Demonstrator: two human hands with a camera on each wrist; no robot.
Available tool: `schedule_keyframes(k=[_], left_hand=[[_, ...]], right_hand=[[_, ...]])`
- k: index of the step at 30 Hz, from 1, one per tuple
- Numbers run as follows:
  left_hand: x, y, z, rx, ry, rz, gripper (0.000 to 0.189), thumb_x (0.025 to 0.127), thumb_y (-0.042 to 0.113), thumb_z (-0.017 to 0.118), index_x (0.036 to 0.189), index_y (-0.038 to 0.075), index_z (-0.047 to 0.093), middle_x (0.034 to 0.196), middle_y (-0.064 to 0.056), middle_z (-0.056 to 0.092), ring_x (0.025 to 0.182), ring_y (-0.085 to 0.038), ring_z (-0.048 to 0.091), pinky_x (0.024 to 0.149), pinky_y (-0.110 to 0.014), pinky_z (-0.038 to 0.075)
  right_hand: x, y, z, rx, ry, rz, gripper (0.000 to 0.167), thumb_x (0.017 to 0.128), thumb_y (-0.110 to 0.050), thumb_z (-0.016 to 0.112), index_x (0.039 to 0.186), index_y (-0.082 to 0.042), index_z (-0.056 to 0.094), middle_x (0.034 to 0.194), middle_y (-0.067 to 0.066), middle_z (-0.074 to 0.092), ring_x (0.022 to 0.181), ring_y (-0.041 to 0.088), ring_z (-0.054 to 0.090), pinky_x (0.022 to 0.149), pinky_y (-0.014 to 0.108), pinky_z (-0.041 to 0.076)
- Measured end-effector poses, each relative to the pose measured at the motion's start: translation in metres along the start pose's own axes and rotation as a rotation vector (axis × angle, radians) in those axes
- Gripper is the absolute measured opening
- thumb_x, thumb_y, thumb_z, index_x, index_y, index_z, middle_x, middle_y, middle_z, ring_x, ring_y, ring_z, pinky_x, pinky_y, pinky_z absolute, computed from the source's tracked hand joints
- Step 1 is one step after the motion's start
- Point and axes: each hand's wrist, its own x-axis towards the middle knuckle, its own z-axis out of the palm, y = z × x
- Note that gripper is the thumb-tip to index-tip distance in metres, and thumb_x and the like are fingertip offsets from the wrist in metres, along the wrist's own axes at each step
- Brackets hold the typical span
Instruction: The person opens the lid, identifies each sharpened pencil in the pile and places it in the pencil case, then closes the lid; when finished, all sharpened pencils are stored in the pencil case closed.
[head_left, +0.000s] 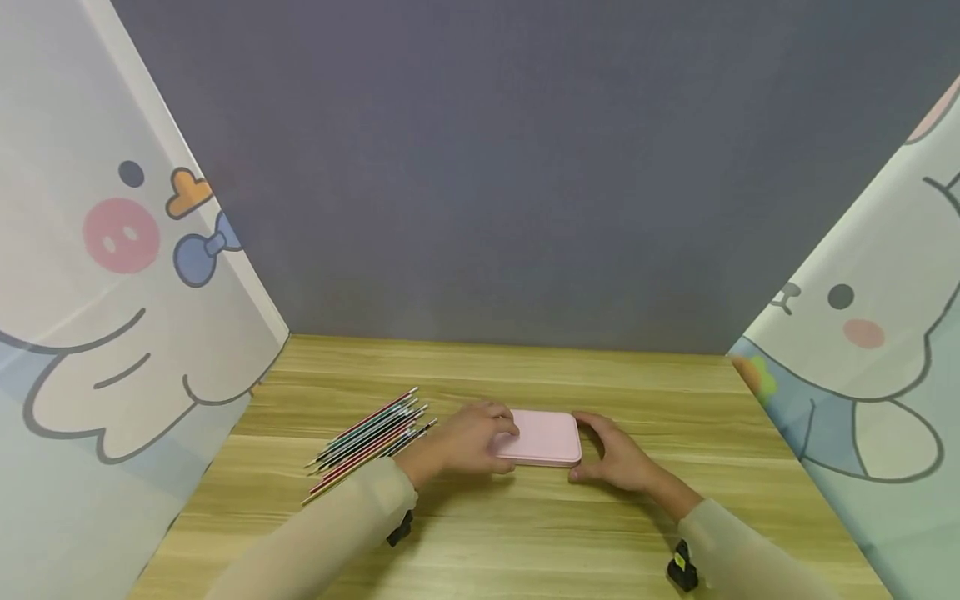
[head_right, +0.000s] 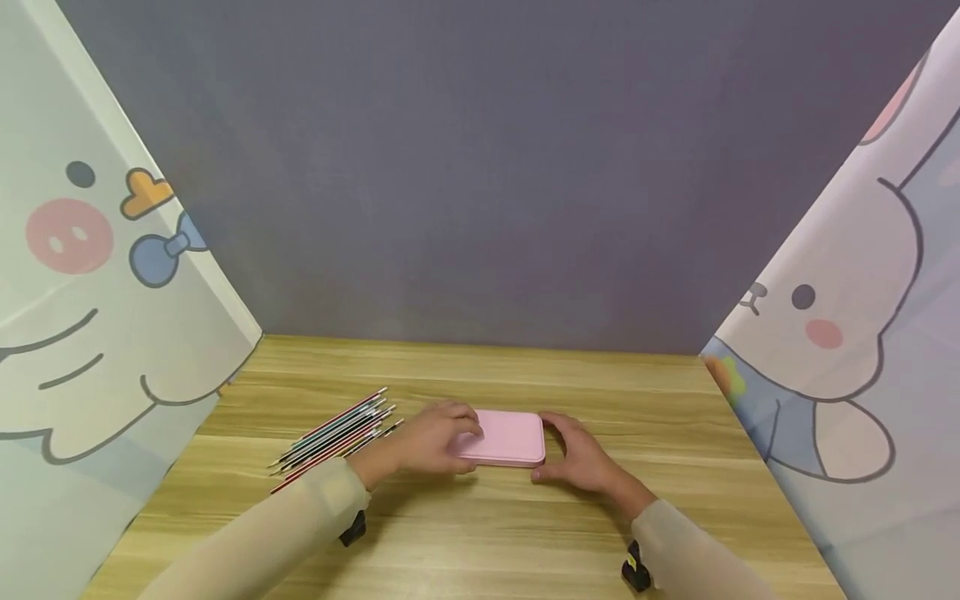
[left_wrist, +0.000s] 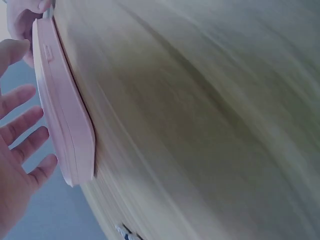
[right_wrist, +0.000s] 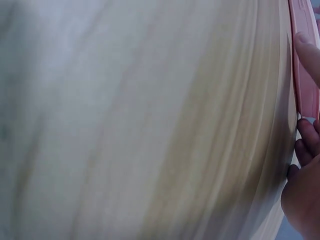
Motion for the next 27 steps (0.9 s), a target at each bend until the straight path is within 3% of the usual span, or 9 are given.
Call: schedule_keyframes(k=[8, 16, 27], left_hand=[[0.007, 0.007, 0.001, 0.019, -0.029, -0.036, 0.046, 0.085, 0.053, 0.075, 0.124, 0.028, 0.072, 0.132, 0.009, 0.060, 0.123, -0.016, 0.051, 0.099, -0.049, 0.046], [0.010, 0.011, 0.001, 0.018, -0.026, -0.069, 0.046, 0.087, 0.050, 0.074, 0.127, 0.028, 0.070, 0.135, 0.007, 0.060, 0.128, -0.019, 0.052, 0.106, -0.055, 0.045], [0.018, 0.022, -0.003, 0.123, 0.031, -0.022, 0.035, 0.086, 0.038, 0.076, 0.119, 0.025, 0.074, 0.121, 0.008, 0.068, 0.109, -0.017, 0.061, 0.092, -0.034, 0.053]], right_hand=[[0.003, -0.005, 0.006, -0.044, 0.054, -0.003, 0.102, 0.072, -0.048, 0.092, 0.151, -0.004, 0.045, 0.150, 0.018, 0.050, 0.139, 0.042, 0.046, 0.112, 0.063, 0.036], [0.004, -0.006, 0.002, 0.023, 0.057, 0.015, 0.095, 0.075, -0.044, 0.091, 0.149, -0.003, 0.048, 0.150, 0.019, 0.052, 0.137, 0.042, 0.049, 0.113, 0.059, 0.039], [0.006, -0.006, 0.000, 0.040, 0.059, 0.018, 0.090, 0.077, -0.047, 0.089, 0.147, -0.005, 0.053, 0.143, 0.015, 0.059, 0.132, 0.036, 0.056, 0.110, 0.054, 0.044]])
